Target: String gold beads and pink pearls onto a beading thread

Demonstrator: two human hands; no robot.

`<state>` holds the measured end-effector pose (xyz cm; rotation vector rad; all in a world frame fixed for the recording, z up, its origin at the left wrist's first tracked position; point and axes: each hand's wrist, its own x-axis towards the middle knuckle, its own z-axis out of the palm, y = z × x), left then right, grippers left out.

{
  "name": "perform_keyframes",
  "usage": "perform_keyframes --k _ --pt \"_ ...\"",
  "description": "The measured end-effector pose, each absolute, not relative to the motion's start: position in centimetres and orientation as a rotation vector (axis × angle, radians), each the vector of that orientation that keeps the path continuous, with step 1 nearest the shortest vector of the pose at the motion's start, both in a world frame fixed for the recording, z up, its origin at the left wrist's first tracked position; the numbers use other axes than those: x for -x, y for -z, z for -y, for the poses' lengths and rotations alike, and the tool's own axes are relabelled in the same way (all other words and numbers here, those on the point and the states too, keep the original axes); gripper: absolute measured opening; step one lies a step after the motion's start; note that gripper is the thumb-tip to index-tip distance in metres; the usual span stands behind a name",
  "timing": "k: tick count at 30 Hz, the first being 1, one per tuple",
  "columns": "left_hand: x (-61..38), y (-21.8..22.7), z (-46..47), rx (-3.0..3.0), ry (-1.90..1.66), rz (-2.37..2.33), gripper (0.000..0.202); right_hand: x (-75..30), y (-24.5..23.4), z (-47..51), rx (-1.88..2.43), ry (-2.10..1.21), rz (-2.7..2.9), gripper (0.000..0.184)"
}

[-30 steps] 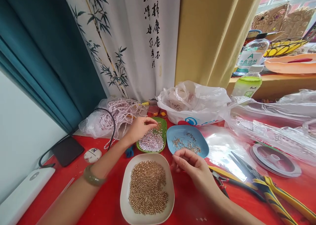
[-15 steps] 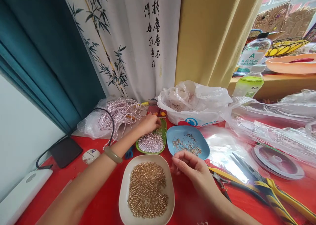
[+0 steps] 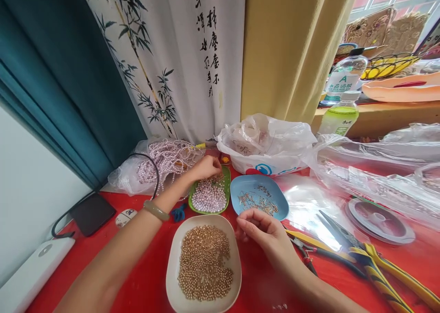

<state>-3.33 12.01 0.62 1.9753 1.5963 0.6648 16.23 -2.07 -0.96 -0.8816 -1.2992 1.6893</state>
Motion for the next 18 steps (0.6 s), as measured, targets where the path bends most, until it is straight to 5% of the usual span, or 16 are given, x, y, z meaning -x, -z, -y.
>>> perform_keyframes --k 9,18 --pt "1.9 -2.1 -3.9 -1.382 -0.982 -1.344 0.013 -16.1 0.8 2.0 0.89 -1.671 1.281 0.018" --pt "-0.1 -1.0 0.9 -0.9 -0.892 -1.01 0.021 -16.2 0.5 2.1 0.919 -1.627 1.284 0.018"
